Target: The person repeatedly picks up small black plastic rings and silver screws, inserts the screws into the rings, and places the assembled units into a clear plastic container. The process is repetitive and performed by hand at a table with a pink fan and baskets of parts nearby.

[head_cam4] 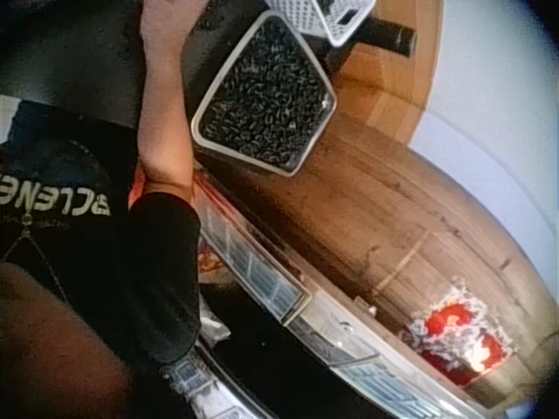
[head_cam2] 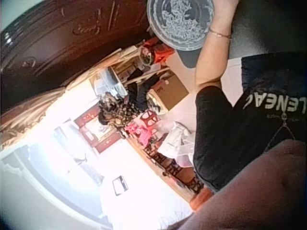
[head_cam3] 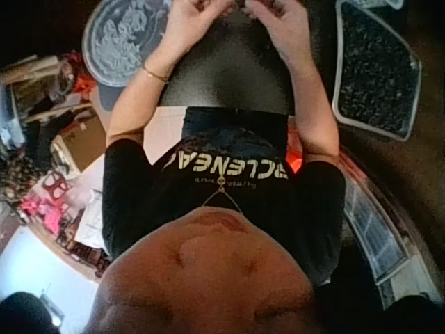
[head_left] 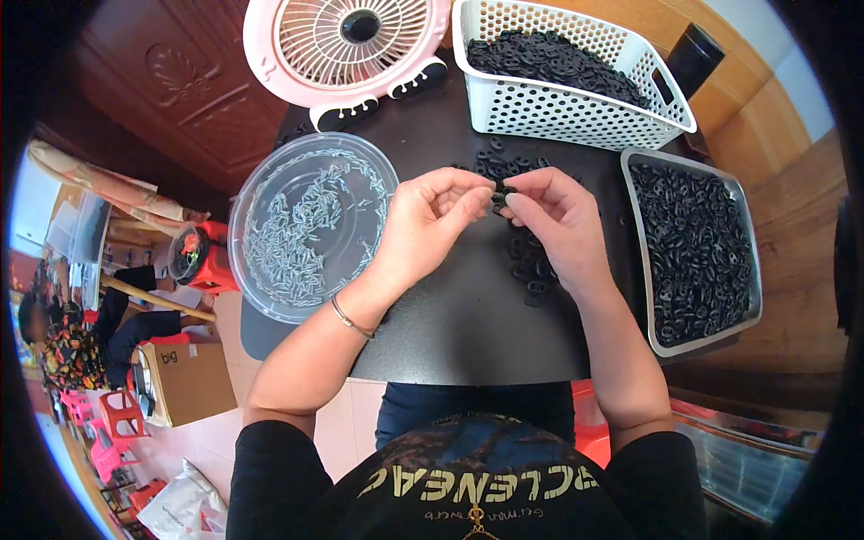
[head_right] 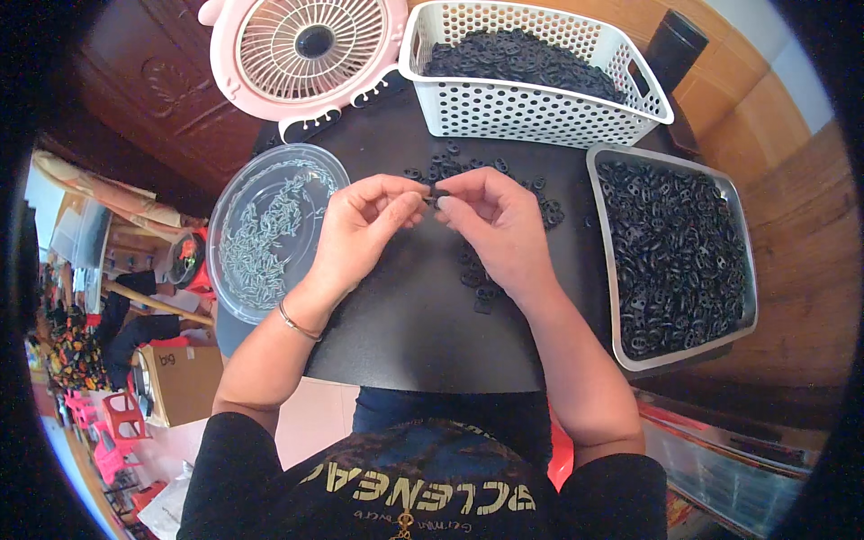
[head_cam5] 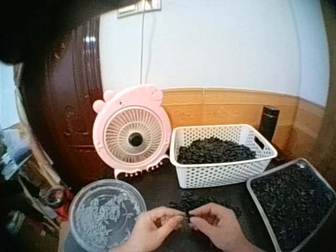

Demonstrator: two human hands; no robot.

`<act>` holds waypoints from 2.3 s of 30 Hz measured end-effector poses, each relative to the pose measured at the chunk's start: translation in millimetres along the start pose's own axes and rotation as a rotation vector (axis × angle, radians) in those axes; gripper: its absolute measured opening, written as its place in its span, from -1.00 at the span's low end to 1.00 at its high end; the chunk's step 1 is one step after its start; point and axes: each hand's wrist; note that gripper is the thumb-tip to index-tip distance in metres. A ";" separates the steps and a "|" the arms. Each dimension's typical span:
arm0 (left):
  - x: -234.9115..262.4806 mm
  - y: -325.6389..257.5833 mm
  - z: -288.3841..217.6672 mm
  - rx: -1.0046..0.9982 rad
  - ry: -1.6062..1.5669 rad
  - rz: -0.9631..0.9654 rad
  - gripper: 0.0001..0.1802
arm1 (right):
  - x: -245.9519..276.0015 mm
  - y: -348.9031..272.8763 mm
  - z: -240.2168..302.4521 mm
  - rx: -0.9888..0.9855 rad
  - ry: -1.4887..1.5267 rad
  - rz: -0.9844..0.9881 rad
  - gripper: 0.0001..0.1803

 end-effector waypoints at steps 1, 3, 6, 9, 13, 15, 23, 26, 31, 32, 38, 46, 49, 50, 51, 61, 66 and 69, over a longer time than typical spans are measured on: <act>-0.7 0.5 0.5 -0.011 0.000 -0.014 -0.88 | 1.1 1.0 -0.5 0.005 -0.019 -0.022 -0.85; -3.5 0.2 -0.7 -0.093 0.175 0.011 -0.87 | 3.3 2.4 0.3 0.016 -0.017 -0.075 -0.84; -8.0 -4.6 1.0 -0.365 0.637 0.180 -0.77 | 3.6 3.5 1.9 0.042 0.032 -0.136 -0.82; -15.4 -9.6 9.6 -0.465 0.791 0.334 -0.72 | 3.2 3.6 1.1 0.072 0.037 -0.149 -0.81; -15.9 -11.8 12.7 -0.415 0.886 0.413 -0.73 | 3.0 3.7 -0.6 0.085 0.046 -0.144 -0.82; -13.9 -11.1 13.4 -0.405 0.909 0.417 -0.75 | 2.5 3.7 -1.2 0.087 0.056 -0.139 -0.82; -4.9 -10.5 11.3 -0.339 1.094 0.311 -0.81 | 0.6 3.0 -4.8 0.059 0.022 -0.092 -0.83; -0.4 -7.1 8.3 -0.366 1.094 0.297 -0.80 | -0.4 2.3 -3.0 0.046 0.026 -0.095 -0.83; 2.9 -1.2 -5.7 0.045 0.149 0.108 -0.79 | -1.2 0.6 2.0 0.039 0.045 -0.090 -0.83; 3.2 0.4 -7.5 0.143 -0.094 0.073 -0.79 | -0.9 0.1 3.0 0.037 0.048 -0.090 -0.83; 6.0 2.1 -5.5 0.212 -0.454 0.033 -0.78 | -1.4 -0.5 -0.1 0.069 0.051 -0.040 -0.83; 5.6 1.1 -3.8 0.213 -0.519 0.042 -0.77 | -4.1 -1.5 0.2 0.056 0.022 -0.043 -0.84; 5.2 0.8 -3.2 0.212 -0.517 0.045 -0.76 | -4.3 -1.4 -0.7 0.063 0.024 -0.037 -0.84; 4.8 0.8 -4.0 0.214 -0.515 0.041 -0.76 | -4.3 -1.4 -0.8 0.065 0.026 -0.035 -0.84; 4.3 0.7 -4.5 0.215 -0.513 0.037 -0.76 | -4.2 -1.5 -1.0 0.064 0.021 -0.037 -0.84; 2.6 1.3 -3.6 0.145 -0.446 0.053 -0.74 | -4.8 -2.1 -1.6 0.082 0.011 -0.040 -0.85; 2.3 0.8 -3.8 0.149 -0.421 0.050 -0.74 | -4.4 -2.2 -1.7 0.071 0.015 -0.037 -0.84; 3.2 0.1 -3.4 0.119 -0.374 0.070 -0.75 | -5.2 -2.7 -0.3 0.056 0.011 -0.033 -0.84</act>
Point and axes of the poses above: each hand's wrist, its own y-axis towards the middle knuckle, its own x-axis out of the back of the hand, z = x × y, and after that the axes turned 7 degrees about -y, right-handed
